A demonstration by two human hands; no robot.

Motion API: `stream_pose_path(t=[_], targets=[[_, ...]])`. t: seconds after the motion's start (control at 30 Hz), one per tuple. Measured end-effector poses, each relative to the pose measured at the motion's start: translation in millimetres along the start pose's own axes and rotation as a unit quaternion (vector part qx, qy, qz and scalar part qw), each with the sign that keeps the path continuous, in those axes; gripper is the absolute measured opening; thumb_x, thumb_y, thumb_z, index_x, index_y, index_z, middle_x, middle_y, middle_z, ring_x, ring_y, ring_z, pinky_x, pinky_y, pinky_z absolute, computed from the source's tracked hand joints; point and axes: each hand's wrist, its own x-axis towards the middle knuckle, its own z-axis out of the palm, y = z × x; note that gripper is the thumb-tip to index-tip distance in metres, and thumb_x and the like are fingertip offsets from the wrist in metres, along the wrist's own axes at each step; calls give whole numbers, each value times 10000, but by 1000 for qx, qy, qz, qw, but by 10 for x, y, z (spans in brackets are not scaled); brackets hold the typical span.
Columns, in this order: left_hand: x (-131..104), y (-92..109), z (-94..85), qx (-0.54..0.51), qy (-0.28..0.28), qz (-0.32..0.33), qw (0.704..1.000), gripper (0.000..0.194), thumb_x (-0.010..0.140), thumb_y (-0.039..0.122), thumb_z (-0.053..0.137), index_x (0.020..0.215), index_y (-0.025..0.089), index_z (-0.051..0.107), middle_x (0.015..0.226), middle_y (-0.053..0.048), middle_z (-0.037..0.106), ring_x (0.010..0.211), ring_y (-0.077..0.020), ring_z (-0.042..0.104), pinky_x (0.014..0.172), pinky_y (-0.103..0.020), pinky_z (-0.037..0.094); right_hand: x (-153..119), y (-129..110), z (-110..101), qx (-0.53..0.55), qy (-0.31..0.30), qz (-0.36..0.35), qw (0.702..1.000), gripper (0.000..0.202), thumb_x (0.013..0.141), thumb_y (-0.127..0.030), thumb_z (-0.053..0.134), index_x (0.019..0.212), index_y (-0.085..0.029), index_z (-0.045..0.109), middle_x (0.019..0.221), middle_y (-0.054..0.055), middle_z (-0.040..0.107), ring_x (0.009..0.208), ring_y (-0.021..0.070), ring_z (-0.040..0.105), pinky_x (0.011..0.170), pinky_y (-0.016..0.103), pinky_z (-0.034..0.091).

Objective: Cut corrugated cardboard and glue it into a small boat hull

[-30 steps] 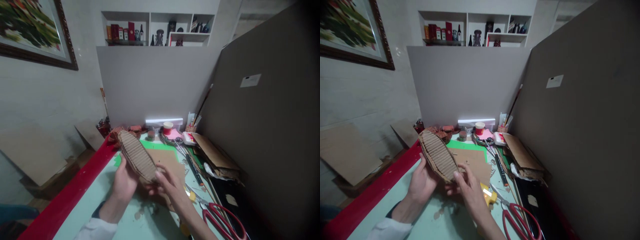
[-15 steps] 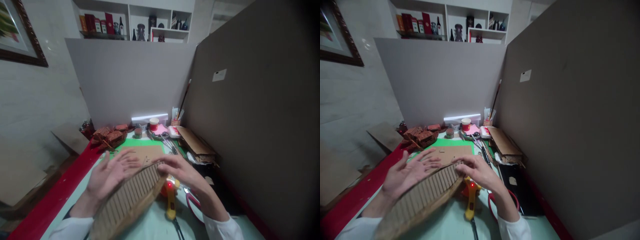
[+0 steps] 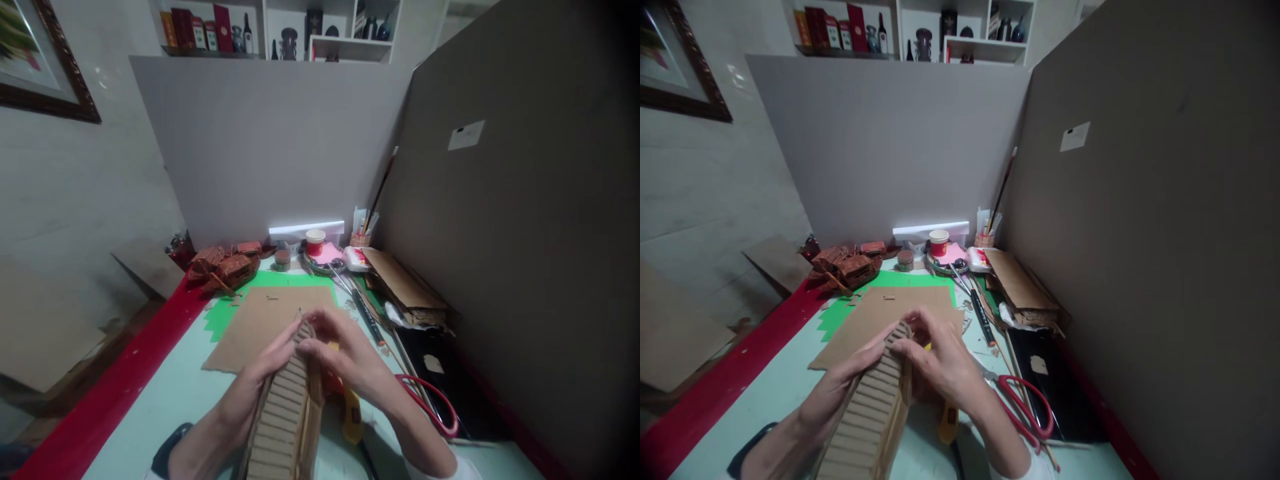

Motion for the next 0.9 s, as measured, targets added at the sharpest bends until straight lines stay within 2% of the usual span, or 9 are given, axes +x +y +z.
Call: stream_pose_path(t=[0.1,0.17,0.37,0.47,0.57,0.67,0.77,0.9], targets=[[-14,13,15,-9,47,57,997,466,946,241,584,1409,190,563,1360,-84,672,1206,-234,649,962,-269,520,-10,-21,33,-15,49,-14,999,129,936,-231,628,1063,-217,645,961,14,694,858,175,639,783,295,474],[-21,24,36,3,58,72,996,417,940,258,604,1354,209,624,1365,-61,673,1265,-232,606,997,-256,495,-20,-35,51,-25,74,-26,997,136,950,-222,615,1077,-229,661,956,10,694,871,174,636,801,297,466],[-23,26,73,46,93,65,993,429,924,323,638,1344,236,642,1361,-55,677,1301,-257,577,1103,-314,415,-66,-43,135,-109,111,-110,982,154,958,-181,619,1103,-219,651,1023,44,689,882,201,613,796,325,475],[-34,11,63,78,89,81,990,438,917,360,644,1342,253,648,1412,-44,639,1389,-287,481,1137,-352,383,-79,-41,182,-131,123,-140,974,190,961,-135,603,1137,-201,626,1034,66,680,879,207,600,775,330,490],[-55,2,41,136,98,94,981,453,895,403,667,1328,268,662,1450,-28,605,1451,-300,388,1154,-354,358,-78,-36,210,-162,135,-175,962,284,957,-103,600,1231,-179,579,1076,89,675,921,220,597,840,365,492],[-65,0,24,174,106,102,974,483,907,414,649,1367,266,627,1466,-24,590,1431,-300,420,1169,-359,331,-68,-32,215,-180,138,-210,951,265,955,-68,589,1198,-173,590,1081,94,686,945,221,601,868,375,488],[-57,3,28,169,100,107,975,499,926,406,624,1401,254,592,1455,-33,601,1402,-294,459,1148,-357,361,-54,-38,217,-184,162,-236,940,225,949,-23,562,1112,-165,623,1109,118,686,986,222,598,857,361,498],[-40,3,44,160,96,117,975,491,933,391,619,1401,244,593,1445,-33,612,1396,-283,463,1134,-336,374,-45,-66,232,-210,177,-255,927,199,941,-10,560,1044,-168,623,1032,107,698,929,224,587,831,369,488]])
